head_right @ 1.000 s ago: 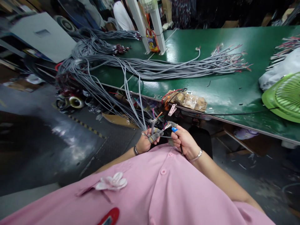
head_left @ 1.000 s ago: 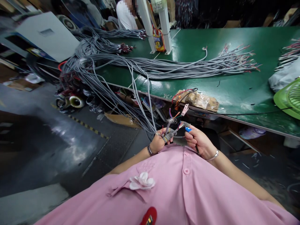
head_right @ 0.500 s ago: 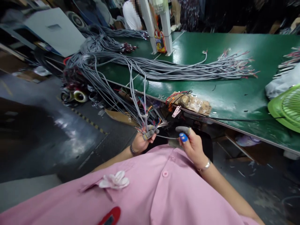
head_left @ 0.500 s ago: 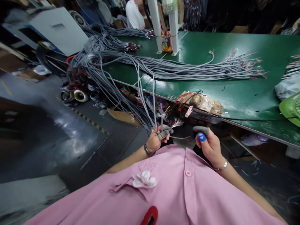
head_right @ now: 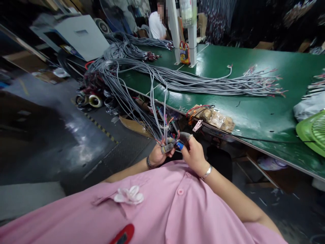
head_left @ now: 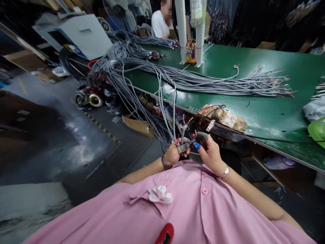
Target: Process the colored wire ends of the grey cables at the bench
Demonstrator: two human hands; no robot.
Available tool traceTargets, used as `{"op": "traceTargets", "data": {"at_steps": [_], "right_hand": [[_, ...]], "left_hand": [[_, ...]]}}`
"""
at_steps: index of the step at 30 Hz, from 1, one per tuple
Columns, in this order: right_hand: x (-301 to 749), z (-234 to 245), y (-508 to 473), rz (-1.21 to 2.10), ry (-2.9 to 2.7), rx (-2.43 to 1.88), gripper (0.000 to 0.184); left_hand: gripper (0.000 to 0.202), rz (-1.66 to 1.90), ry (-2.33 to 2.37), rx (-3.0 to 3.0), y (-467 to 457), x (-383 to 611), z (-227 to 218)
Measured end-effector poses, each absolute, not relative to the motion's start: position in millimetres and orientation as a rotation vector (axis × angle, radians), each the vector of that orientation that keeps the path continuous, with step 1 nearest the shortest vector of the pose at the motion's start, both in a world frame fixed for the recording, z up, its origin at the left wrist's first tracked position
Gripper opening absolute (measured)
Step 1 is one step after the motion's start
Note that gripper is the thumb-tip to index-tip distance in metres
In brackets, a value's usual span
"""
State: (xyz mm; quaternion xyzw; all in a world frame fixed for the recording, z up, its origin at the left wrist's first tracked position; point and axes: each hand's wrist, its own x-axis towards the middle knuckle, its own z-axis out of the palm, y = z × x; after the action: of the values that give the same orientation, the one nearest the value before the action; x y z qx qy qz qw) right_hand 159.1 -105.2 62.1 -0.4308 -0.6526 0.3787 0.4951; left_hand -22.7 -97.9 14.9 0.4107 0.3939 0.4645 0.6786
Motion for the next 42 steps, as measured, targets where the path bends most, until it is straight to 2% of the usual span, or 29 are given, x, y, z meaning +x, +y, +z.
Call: {"op": "traceTargets", "data": {"at_steps": [6,12,14,20,24,28,36,42], "right_hand": [[174,60,-99,1.136,-1.682,-0.926,0.014],[193,52,-93,1.899,-1.553,-0.721,0.034],[199,45,-90,2.019,-1.394,-0.808,0.037],[226,22,-65,1.812,-0.681,-1.083,0.043],[229,20,-42,1.863,-0.634,-1.061,0.042],[219,29,-24,1.916,-0.66,-0.968,0.039],[204,16,-23,1.256,-0.796,-1.12,0.045],[195,20,-17,1.558,-0.713,-1.02,0.047]], "left_hand": [[0.048,0.853,0.756,0.985,-91,-32,13],[0.042,0.412,0.599,1.227,-71,-38,25],[0.039,0.377,0.565,1.285,-63,-36,31],[0.037,0.613,0.638,1.311,-43,-32,43],[0.038,0.85,0.747,1.311,-32,-25,41],[0.039,0.916,0.804,1.322,-22,-12,43],[0.039,0.899,0.846,1.275,-6,5,42],[0.039,0.877,0.799,1.238,-2,13,34]]}}
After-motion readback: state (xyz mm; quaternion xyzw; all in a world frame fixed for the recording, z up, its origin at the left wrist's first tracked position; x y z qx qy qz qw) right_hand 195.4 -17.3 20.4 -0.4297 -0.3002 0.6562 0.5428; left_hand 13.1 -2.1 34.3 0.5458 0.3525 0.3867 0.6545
